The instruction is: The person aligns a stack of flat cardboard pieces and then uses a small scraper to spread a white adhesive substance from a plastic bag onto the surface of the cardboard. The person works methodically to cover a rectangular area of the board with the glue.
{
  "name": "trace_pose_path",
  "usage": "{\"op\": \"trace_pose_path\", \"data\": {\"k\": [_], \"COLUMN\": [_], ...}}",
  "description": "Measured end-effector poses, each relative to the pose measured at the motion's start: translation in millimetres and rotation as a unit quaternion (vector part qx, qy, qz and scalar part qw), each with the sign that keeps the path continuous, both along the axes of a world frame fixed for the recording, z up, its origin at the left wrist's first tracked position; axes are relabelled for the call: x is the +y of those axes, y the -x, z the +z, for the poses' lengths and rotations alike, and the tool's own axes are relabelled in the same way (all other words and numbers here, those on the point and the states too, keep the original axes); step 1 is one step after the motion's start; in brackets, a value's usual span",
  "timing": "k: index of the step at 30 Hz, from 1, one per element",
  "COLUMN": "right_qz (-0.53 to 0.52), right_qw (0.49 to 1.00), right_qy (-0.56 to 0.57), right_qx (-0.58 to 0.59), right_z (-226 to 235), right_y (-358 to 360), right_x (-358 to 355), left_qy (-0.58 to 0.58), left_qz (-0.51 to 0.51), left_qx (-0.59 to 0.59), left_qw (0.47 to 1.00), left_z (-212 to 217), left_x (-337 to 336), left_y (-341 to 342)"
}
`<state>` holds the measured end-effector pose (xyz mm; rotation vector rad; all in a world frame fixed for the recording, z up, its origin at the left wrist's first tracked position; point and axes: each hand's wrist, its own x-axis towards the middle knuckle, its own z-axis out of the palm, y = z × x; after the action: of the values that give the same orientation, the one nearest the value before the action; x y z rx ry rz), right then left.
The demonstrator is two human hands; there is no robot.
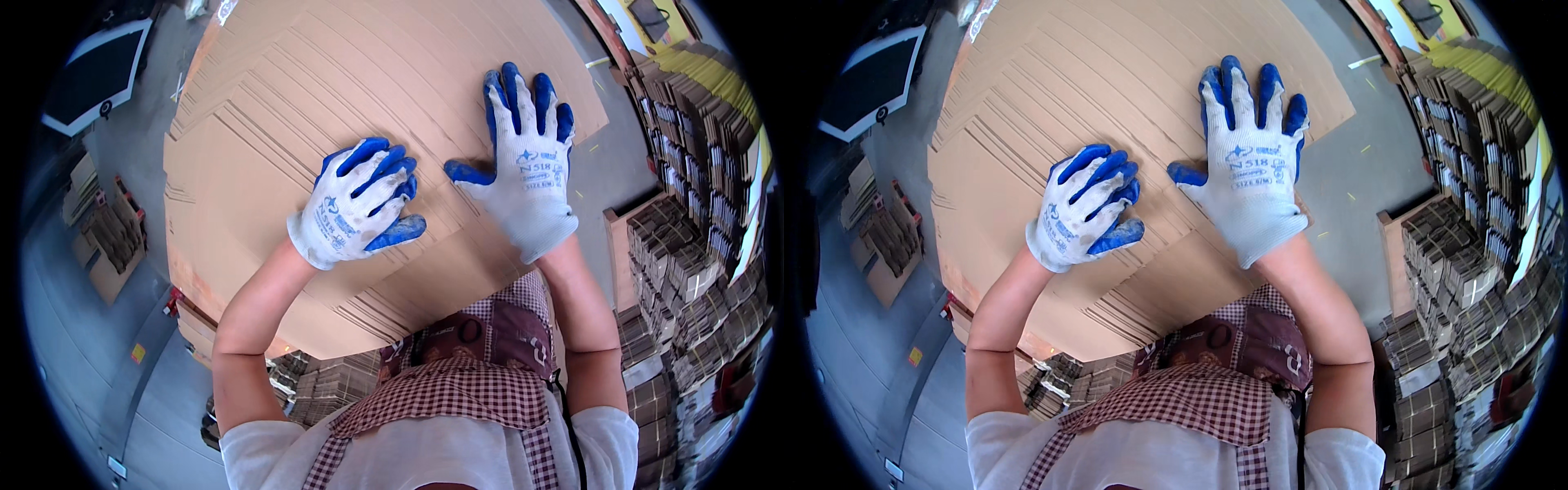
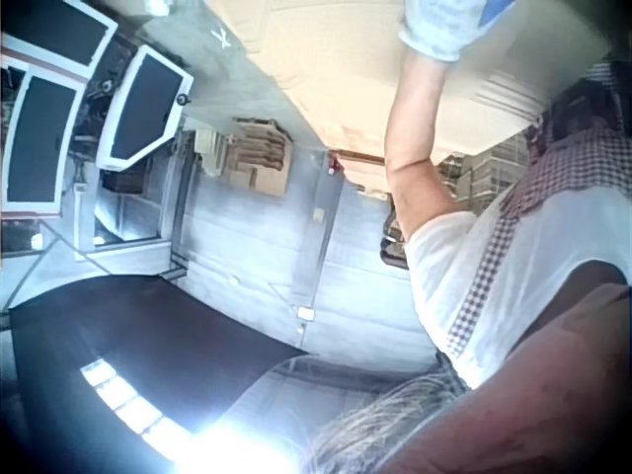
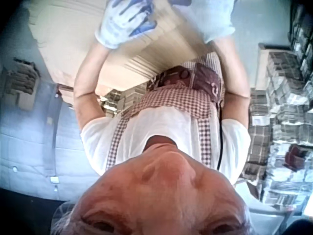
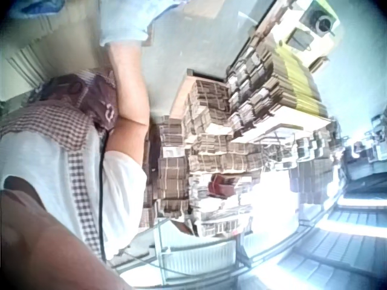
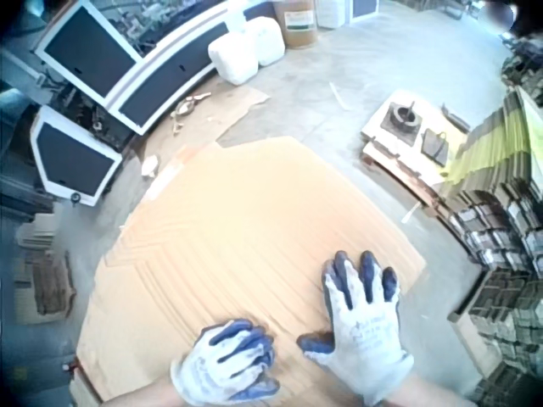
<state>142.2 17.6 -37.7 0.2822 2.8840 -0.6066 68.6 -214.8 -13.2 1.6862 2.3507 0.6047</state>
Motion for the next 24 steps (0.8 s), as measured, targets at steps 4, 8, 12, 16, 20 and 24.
{"op": "trace_pose_path", "data": {"k": [4,8,12,16,20,24], "right_qz": [0.002,0.007,0.004,0.003,0.003,0.003], "right_qw": [0.998,0.994,0.992,0.993,0.993,0.993], "right_qy": [-0.048,-0.058,-0.063,-0.056,-0.053,-0.055], "right_qx": [-0.042,-0.092,-0.106,-0.102,-0.107,-0.108], "right_z": [6.5,11.9,15.9,15.5,14.2,15.1], "right_y": [6.4,12.5,14.1,12.5,13.2,13.5], "right_x": [-4.3,-6.5,-9.0,-8.1,-8.3,-7.9], "left_qy": [-0.026,-0.016,0.050,0.083,0.106,0.082], "left_qz": [-0.005,0.017,0.035,0.005,-0.024,-0.036], "left_qx": [-0.005,-0.024,0.050,0.086,0.078,0.044], "left_qw": [1.000,0.999,0.997,0.993,0.991,0.995], "left_z": [-1.2,4.6,11.4,8.3,15.1,9.6], "left_x": [-2.4,3.4,26.4,27.1,37.3,40.8], "left_y": [0.7,6.6,19.3,27.4,33.8,43.0]}}
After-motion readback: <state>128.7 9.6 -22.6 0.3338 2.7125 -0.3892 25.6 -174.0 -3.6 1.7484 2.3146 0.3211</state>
